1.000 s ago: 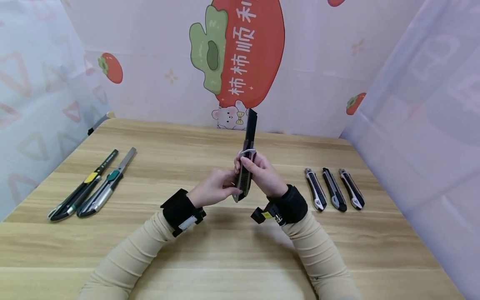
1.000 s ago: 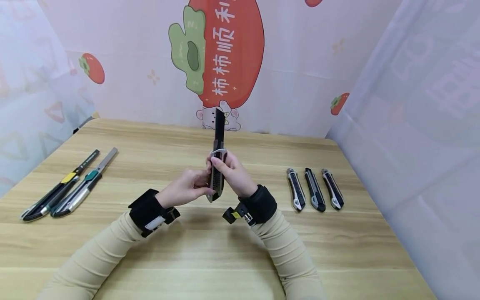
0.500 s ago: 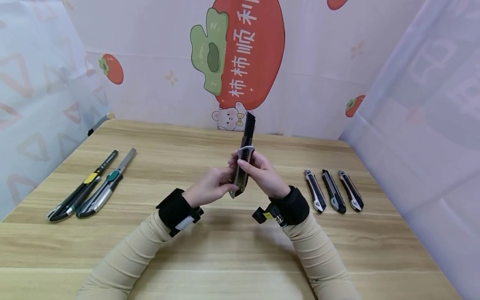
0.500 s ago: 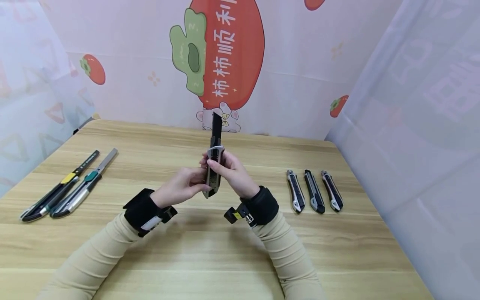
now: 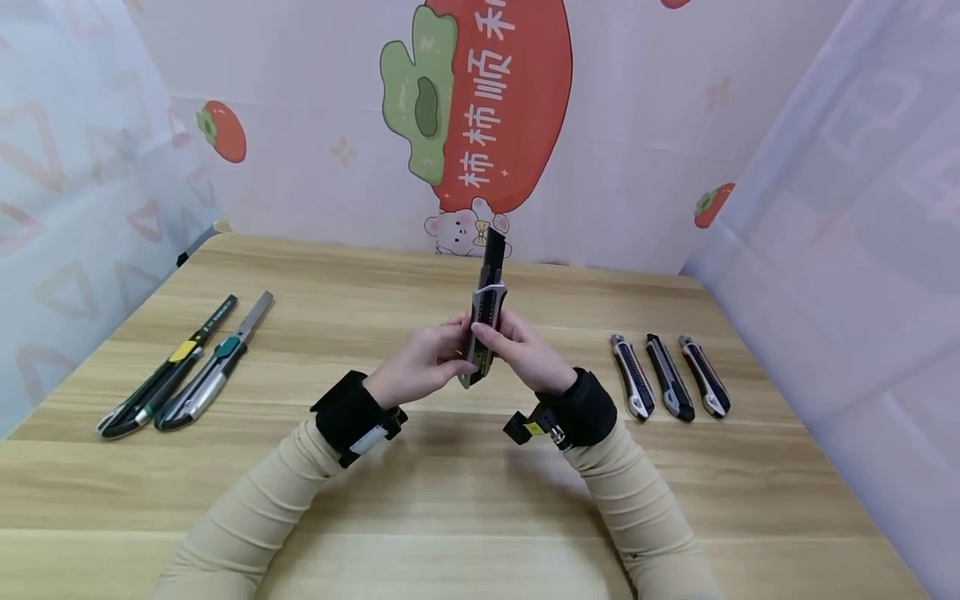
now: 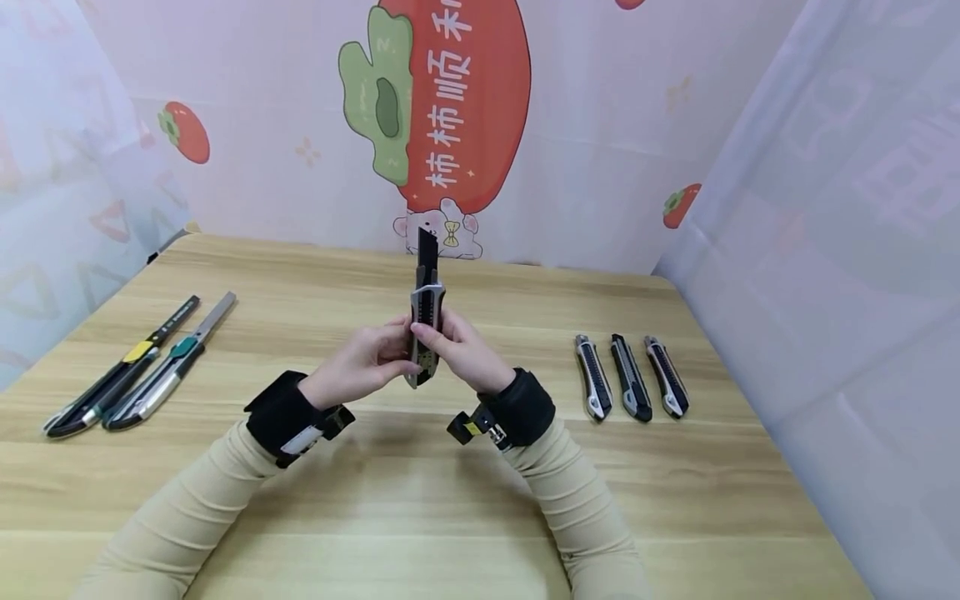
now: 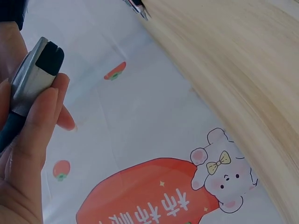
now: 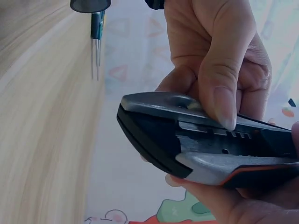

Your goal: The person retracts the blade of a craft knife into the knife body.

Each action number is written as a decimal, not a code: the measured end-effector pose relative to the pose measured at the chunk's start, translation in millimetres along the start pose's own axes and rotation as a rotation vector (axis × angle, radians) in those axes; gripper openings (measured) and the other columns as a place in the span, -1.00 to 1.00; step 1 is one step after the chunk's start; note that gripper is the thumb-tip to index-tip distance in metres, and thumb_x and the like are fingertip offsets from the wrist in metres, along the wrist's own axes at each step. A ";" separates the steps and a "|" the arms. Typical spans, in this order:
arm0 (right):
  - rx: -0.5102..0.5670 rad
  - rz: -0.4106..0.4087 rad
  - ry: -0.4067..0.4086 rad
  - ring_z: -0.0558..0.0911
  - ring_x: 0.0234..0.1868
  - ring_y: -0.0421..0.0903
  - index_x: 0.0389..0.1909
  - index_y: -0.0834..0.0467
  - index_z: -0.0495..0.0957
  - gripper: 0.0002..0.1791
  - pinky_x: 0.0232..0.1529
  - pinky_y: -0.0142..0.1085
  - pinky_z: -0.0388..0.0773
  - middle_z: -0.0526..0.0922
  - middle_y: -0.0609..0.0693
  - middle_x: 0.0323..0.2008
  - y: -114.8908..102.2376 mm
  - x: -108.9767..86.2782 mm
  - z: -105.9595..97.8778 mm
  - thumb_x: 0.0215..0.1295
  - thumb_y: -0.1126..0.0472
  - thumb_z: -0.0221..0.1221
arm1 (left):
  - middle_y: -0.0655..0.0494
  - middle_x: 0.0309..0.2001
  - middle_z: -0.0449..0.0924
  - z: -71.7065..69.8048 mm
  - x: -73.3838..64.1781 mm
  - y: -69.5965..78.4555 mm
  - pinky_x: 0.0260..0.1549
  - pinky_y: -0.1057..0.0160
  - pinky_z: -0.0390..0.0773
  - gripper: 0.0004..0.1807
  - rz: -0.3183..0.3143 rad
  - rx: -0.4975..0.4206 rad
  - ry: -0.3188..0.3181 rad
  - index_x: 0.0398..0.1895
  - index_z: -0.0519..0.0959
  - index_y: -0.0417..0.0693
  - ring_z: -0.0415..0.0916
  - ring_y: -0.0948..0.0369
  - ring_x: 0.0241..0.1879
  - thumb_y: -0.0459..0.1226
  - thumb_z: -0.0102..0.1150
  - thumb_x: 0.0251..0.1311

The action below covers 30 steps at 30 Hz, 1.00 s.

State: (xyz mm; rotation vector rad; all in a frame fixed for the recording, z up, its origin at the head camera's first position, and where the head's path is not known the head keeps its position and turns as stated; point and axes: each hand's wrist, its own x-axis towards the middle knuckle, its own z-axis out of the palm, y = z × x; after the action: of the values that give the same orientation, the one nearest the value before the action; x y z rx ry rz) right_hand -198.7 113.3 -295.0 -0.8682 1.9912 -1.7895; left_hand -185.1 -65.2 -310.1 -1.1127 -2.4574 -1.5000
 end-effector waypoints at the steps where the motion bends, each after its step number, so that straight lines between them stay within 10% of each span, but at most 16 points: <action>1: -0.004 -0.001 0.000 0.53 -0.01 -0.33 0.13 0.55 0.19 -0.45 0.05 -0.44 0.48 0.35 0.60 0.26 -0.5 -0.1 0.1 0.51 0.08 -0.08 | -0.62 0.19 0.47 -0.3 0.0 -0.1 -0.08 -0.13 0.71 -0.54 -0.003 0.003 -0.002 0.09 0.45 -0.67 0.64 -0.24 -0.03 -0.64 0.18 0.06; 12: -0.031 0.004 0.004 0.54 -0.05 -0.33 0.09 0.60 0.22 -0.65 -0.06 -0.55 0.53 0.38 0.61 0.17 -0.7 1.5 -1.9 0.38 0.46 -0.05 | -0.60 0.18 0.48 -3.0 2.2 1.0 -0.10 -0.14 0.72 -0.51 0.005 0.003 -0.019 0.13 0.43 -0.67 0.65 -0.24 -0.04 -0.66 0.16 0.05; 18: -0.012 0.052 -0.020 0.56 0.02 -0.20 0.29 0.49 0.18 -0.22 0.05 -0.28 0.62 0.35 0.55 0.24 0.4 3.7 -6.2 0.38 -0.10 0.05 | -0.60 0.15 0.52 -8.5 1.1 4.5 -0.07 -0.16 0.71 -0.49 0.013 -0.013 -0.022 0.17 0.40 -0.66 0.63 -0.23 0.00 -0.65 0.14 0.08; 22: 0.033 0.148 -0.090 0.51 0.14 0.00 0.47 0.39 -0.02 0.34 0.17 0.21 0.61 0.24 0.51 0.34 2.9 7.8 -3.3 -0.07 -0.59 -0.03 | -0.57 0.03 0.62 -10.8 -1.2 8.3 -0.06 -0.16 0.70 -0.56 0.007 -0.035 0.007 0.10 0.45 -0.63 0.65 -0.21 -0.01 -0.64 0.14 0.09; 30: 0.100 0.156 -0.060 0.58 -0.16 -0.34 0.46 0.41 -0.05 0.44 0.10 0.20 0.65 0.31 0.45 0.23 10.2 11.9 4.4 -0.19 -0.64 0.03 | -0.56 0.02 0.62 -12.6 -1.9 8.5 -0.07 -0.16 0.70 -0.58 0.009 -0.029 0.023 0.06 0.46 -0.63 0.65 -0.21 -0.02 -0.65 0.17 0.06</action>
State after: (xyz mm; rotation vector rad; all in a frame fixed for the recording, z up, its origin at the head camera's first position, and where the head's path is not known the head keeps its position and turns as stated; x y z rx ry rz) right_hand -207.3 102.7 -303.8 -0.7067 1.8607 -1.7381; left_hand -182.5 -73.9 -297.9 -1.1033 -2.4194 -1.5416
